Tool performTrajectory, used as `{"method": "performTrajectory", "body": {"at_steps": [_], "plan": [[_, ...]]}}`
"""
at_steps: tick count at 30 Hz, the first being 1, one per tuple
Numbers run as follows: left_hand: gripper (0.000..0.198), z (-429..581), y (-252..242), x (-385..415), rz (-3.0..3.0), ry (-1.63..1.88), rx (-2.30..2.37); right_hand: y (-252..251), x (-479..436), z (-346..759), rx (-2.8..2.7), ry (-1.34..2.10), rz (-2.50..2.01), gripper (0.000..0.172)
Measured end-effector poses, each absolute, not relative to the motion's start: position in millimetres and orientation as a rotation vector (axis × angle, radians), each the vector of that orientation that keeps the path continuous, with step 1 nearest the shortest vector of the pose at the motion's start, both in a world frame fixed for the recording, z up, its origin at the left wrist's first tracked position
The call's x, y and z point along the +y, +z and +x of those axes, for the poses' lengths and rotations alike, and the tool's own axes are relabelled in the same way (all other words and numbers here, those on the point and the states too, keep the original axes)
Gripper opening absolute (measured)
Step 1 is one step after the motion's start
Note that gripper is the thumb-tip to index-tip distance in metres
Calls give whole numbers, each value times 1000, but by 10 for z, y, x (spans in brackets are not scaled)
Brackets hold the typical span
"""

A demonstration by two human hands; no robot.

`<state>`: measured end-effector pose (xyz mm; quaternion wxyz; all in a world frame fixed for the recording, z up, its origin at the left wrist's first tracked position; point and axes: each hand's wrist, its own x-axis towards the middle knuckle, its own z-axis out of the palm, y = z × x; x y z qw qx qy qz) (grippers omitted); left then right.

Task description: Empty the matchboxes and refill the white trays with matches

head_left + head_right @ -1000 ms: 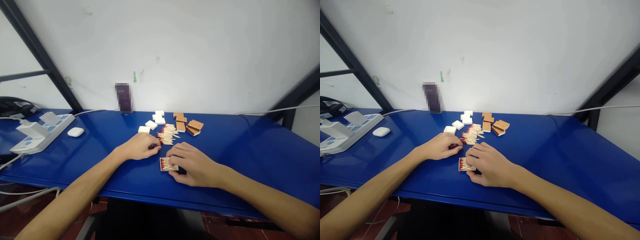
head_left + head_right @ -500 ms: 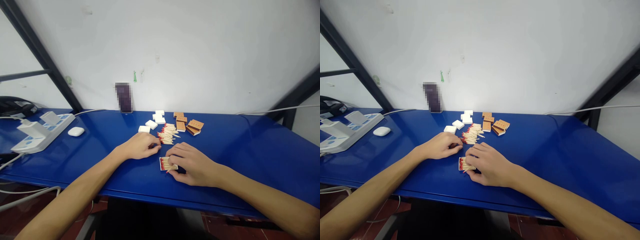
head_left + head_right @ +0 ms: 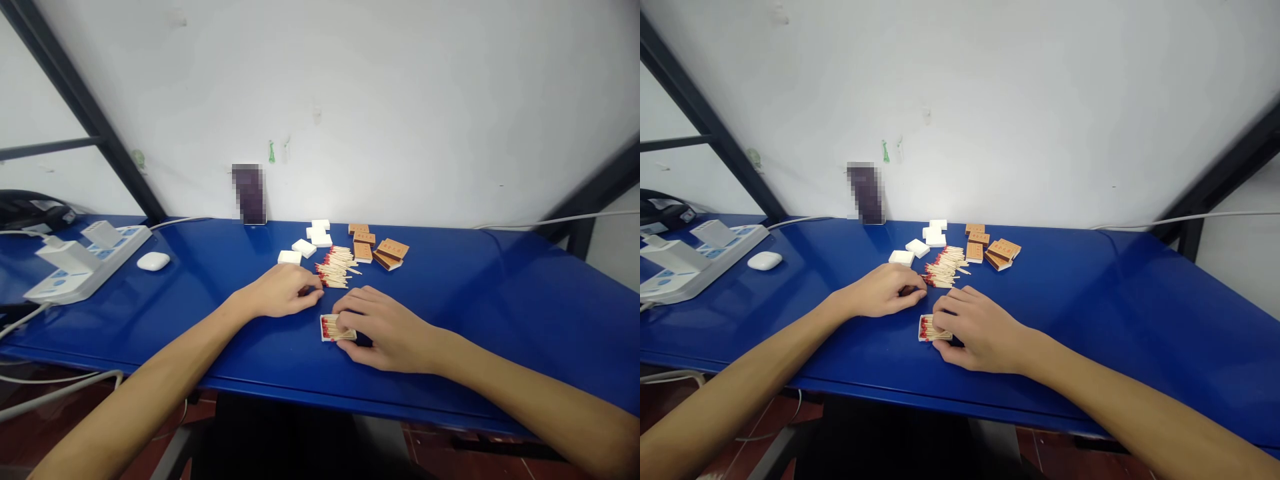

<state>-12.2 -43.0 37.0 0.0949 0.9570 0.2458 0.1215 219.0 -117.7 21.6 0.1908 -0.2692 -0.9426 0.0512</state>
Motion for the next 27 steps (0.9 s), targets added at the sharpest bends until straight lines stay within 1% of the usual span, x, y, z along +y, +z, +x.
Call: {"method": "performTrajectory", "body": {"at_steps": [23,27], "plan": [[25,-114,347,-411,2864,344,722,235,-1179,2197,-2672,189,-781,13],[26,-116,355,-417,2858,352,725,244,-1183,2190,-2663,193,-775,6]]}}
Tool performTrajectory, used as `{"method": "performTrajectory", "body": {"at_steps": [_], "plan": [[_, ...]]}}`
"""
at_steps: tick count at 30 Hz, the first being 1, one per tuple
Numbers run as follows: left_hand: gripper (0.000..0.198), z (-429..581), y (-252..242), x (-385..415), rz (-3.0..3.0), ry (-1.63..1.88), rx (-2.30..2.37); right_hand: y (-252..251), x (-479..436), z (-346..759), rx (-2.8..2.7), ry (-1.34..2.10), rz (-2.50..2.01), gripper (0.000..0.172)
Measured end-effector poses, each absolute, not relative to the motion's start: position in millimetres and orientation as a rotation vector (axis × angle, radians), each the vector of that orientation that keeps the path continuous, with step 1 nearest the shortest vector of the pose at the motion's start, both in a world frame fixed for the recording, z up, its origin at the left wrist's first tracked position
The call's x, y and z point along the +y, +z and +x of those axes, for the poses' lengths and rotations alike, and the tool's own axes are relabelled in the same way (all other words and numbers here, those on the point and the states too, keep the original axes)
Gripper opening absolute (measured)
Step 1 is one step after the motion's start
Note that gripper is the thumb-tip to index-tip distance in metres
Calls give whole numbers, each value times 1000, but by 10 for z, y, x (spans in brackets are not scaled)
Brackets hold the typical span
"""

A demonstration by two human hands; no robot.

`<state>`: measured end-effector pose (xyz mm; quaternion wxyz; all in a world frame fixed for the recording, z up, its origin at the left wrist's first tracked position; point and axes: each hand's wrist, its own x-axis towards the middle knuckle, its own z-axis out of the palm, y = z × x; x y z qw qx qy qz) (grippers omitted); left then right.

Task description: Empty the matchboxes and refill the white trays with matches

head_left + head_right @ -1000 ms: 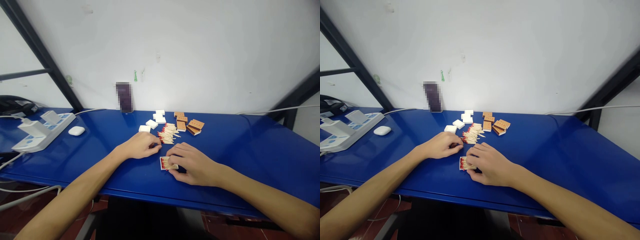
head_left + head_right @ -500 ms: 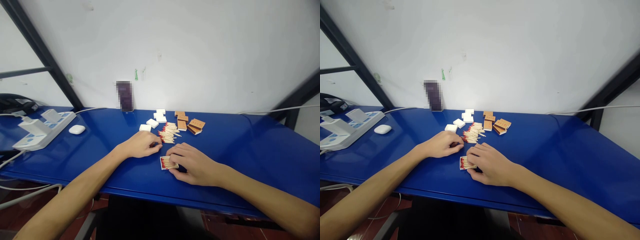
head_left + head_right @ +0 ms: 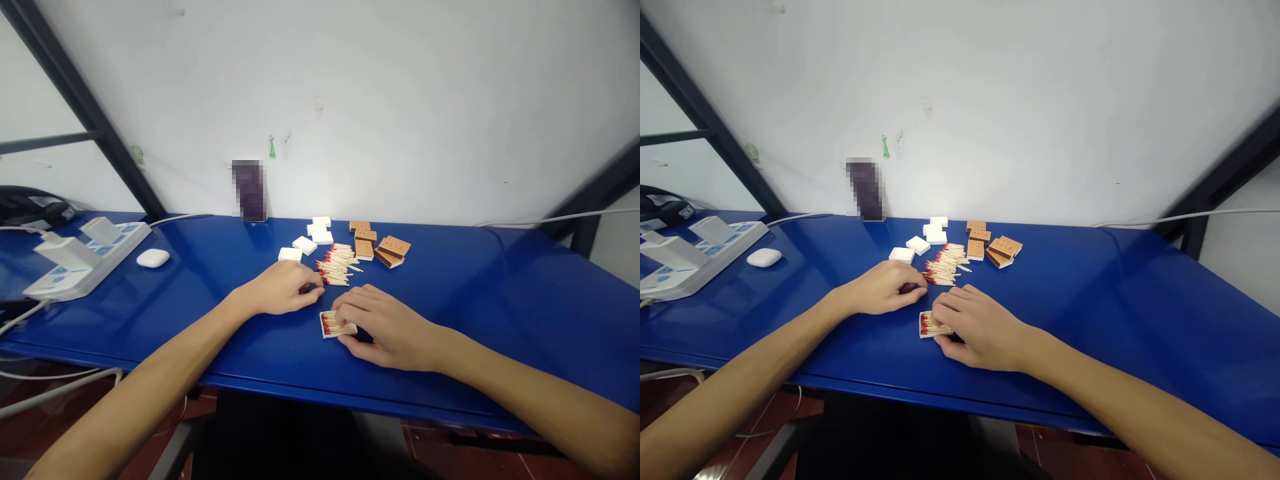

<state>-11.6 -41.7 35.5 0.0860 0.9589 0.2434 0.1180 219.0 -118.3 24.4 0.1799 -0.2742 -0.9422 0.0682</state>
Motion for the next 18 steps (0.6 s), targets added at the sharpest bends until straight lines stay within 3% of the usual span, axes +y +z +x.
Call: {"method": "performTrajectory", "body": {"at_steps": [18], "plan": [[25,-122,371,-427,2855,344,752,133,-1145,2211,-2506,188,-628,6]]}}
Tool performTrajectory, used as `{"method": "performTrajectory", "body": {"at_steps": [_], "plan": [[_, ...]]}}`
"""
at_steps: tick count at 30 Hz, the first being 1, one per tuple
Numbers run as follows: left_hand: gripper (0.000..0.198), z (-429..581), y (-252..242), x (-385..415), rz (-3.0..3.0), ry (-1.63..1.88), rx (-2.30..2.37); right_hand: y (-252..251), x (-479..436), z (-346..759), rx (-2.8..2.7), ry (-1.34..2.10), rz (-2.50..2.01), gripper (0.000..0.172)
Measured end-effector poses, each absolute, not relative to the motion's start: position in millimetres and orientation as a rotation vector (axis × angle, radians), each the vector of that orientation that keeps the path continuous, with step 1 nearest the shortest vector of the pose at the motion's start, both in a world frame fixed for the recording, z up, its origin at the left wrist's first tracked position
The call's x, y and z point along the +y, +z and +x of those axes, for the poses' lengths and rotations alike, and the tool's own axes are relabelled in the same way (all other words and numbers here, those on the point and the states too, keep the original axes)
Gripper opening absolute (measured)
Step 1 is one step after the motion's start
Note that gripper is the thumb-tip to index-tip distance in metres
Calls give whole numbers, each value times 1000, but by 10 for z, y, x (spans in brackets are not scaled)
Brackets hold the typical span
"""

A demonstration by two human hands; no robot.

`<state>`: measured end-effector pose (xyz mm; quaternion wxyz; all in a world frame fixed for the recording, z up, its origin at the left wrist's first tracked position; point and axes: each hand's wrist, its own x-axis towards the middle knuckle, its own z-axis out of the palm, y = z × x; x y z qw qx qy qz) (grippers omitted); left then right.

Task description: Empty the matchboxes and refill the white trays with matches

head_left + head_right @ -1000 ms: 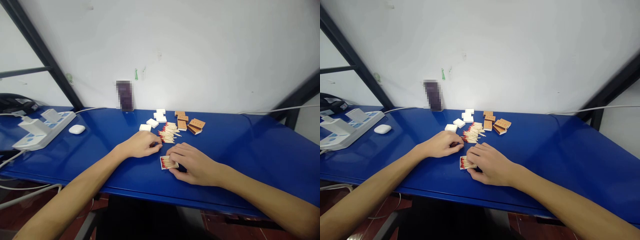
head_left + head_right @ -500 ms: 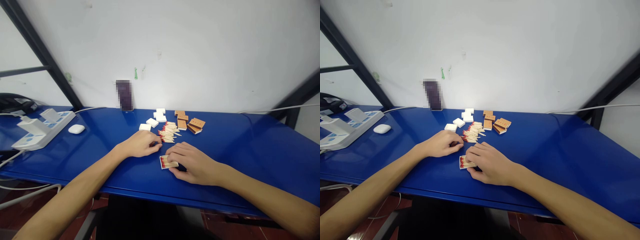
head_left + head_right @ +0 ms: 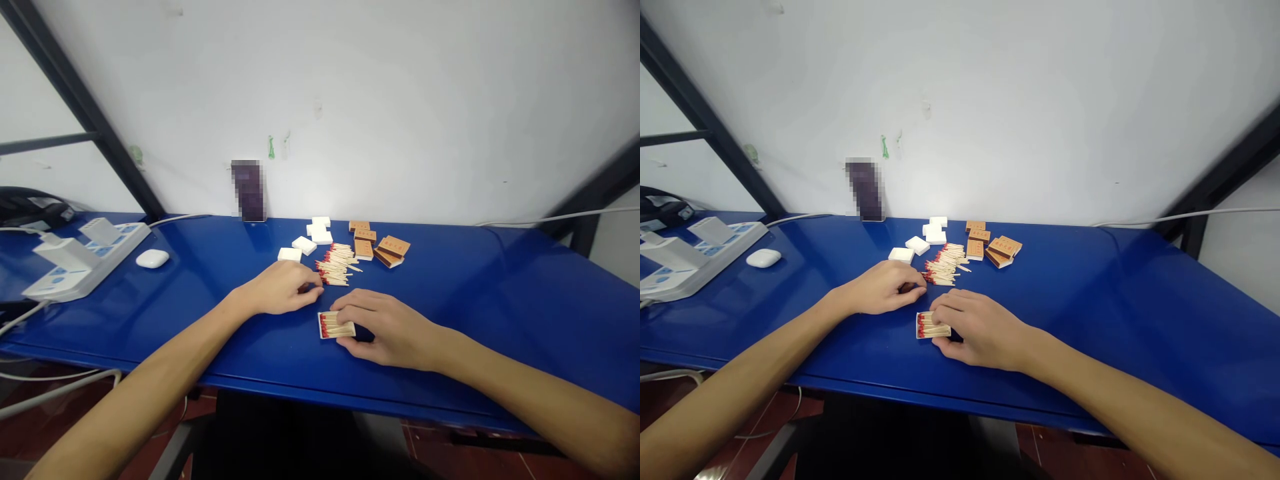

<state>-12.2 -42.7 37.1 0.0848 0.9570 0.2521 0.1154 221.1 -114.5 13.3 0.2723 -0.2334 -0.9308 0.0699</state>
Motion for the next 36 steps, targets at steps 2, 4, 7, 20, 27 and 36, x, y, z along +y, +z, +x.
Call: {"method": "performTrajectory", "body": {"at_steps": [2,4,7,20,27,36], "plan": [[25,-121,371,-428,2850,350,744,114,-1137,2219,-2476,215,-646,7],[26,-119,372,-429,2849,351,738,103,-1133,2228,-2456,218,-660,8],[26,-116,377,-431,2857,342,739,98,-1135,2235,-2455,218,-660,8],[25,-121,375,-427,2869,353,756,135,-1136,2225,-2491,167,-662,3],[24,-124,384,-440,2853,417,784,224,-1145,2237,-2573,296,-798,17],[23,-120,380,-442,2852,389,758,209,-904,2369,-2229,778,-1159,24]]}}
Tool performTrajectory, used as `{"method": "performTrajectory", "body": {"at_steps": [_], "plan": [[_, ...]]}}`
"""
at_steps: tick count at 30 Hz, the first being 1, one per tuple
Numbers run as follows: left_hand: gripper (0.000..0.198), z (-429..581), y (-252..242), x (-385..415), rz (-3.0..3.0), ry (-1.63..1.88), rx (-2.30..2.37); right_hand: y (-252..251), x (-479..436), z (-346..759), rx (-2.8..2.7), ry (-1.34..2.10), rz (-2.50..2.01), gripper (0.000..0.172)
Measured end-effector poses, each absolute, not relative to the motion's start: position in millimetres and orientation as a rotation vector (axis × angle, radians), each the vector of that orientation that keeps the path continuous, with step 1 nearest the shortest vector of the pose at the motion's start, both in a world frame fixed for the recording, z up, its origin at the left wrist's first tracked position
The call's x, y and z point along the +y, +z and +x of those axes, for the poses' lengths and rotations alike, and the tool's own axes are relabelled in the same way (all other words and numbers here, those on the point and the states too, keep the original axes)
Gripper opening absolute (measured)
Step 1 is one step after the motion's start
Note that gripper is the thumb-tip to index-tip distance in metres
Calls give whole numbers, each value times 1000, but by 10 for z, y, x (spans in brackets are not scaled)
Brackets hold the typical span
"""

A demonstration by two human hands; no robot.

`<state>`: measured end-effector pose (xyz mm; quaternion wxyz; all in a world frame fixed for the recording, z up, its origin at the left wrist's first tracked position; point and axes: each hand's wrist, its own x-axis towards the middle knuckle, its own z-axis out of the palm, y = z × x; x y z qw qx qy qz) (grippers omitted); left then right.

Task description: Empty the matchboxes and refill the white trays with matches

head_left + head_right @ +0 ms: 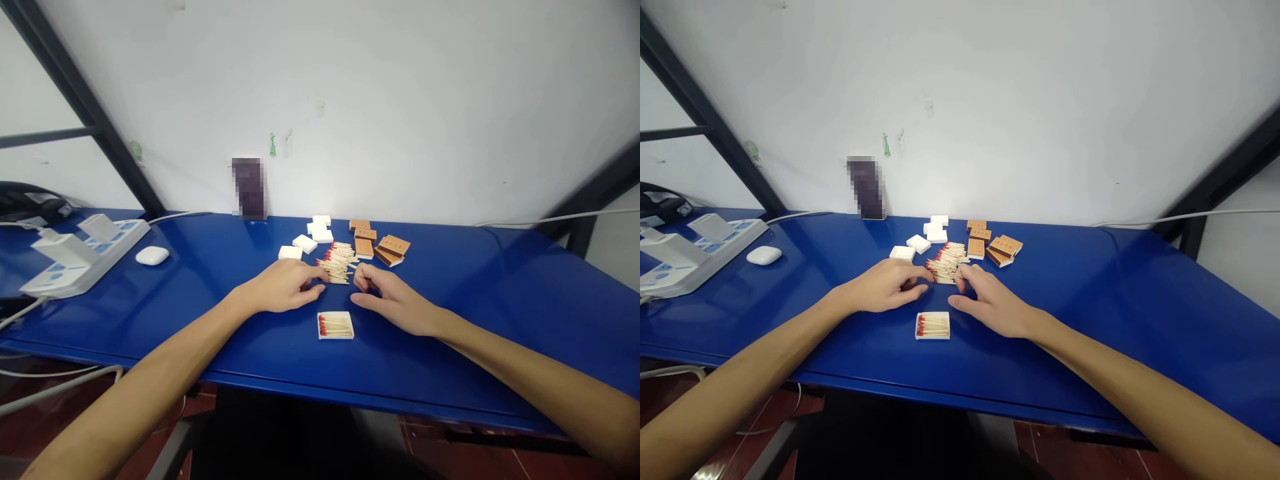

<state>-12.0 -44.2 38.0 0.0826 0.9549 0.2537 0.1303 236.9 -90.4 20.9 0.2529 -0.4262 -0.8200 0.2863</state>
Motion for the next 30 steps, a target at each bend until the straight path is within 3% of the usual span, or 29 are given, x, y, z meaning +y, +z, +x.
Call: {"method": "performTrajectory", "body": {"at_steps": [5,10,19,25,30], "plan": [[24,-116,381,-446,2852,396,762,162,-860,2345,-2304,548,-1115,33],[27,-122,387,-460,2844,413,783,132,-853,2322,-2496,223,-1051,23],[36,-130,355,-435,2828,315,872,137,-896,2335,-2325,354,-874,11],[33,-133,349,-423,2829,326,835,65,-806,2343,-2338,232,-932,4],[31,-140,347,-415,2825,331,813,13,-734,2389,-2389,154,-1055,22]]}}
